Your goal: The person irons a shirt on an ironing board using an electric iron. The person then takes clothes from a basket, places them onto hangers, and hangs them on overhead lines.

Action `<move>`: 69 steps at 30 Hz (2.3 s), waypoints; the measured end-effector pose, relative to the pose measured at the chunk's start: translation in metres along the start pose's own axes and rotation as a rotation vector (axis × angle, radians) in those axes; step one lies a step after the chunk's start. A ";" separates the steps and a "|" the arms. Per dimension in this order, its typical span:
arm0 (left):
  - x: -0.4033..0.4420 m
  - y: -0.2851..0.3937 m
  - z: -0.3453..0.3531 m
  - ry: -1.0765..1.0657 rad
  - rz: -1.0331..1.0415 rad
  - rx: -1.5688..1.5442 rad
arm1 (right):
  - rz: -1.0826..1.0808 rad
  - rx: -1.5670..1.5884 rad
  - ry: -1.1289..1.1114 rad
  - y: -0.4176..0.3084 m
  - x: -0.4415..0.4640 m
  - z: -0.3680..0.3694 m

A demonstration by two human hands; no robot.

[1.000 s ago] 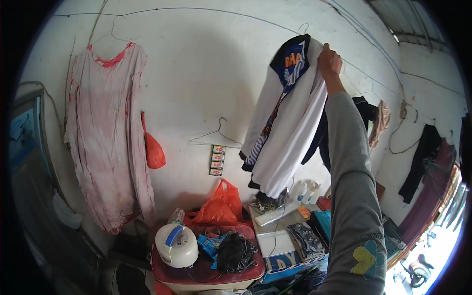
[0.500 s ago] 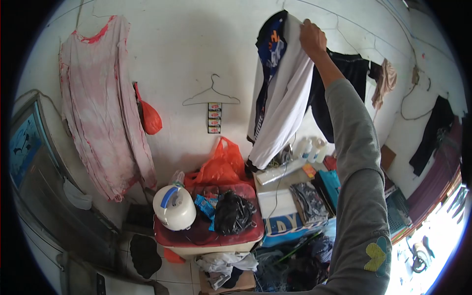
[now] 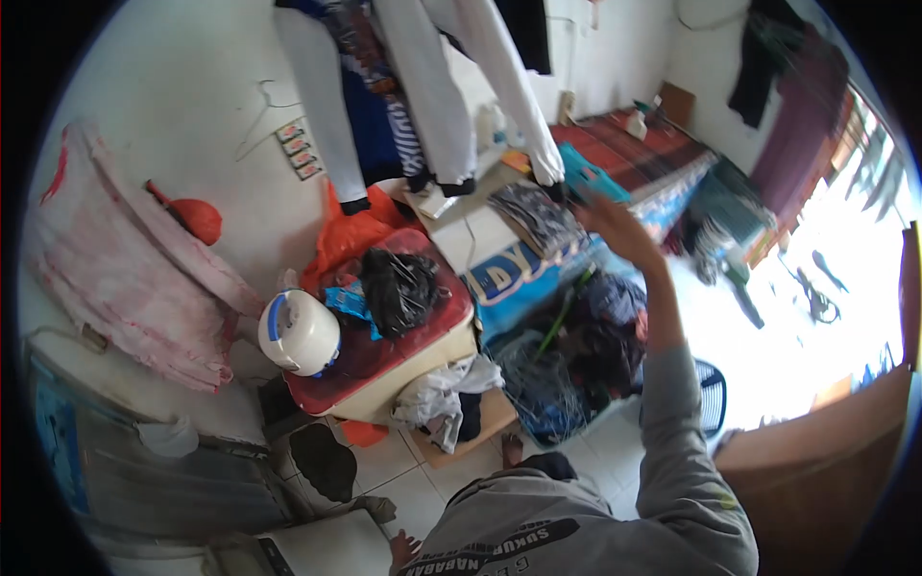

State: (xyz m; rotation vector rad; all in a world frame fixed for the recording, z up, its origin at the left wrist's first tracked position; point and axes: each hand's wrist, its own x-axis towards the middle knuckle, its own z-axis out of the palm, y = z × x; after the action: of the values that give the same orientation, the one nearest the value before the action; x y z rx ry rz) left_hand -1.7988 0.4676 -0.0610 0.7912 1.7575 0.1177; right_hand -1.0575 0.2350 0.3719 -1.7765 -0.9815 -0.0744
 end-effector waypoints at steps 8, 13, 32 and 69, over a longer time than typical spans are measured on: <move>0.056 -0.073 -0.062 -0.567 0.245 0.518 | 1.843 0.316 0.439 0.153 -0.717 -0.029; 0.002 -0.055 -0.041 -0.542 0.156 0.536 | 1.935 0.440 1.028 0.041 -0.915 -0.038; -0.140 -0.016 0.258 -0.398 0.314 0.656 | 1.671 0.100 0.468 0.381 -0.805 -0.167; -0.311 -0.147 0.460 -0.597 0.584 0.830 | 1.180 -0.331 0.215 0.259 -0.529 -0.480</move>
State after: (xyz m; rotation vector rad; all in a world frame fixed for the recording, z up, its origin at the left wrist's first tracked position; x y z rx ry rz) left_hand -1.4179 0.0385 -0.0342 1.7203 0.9258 -0.4508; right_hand -1.0550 -0.4864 0.1339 -2.3311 0.3458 0.3266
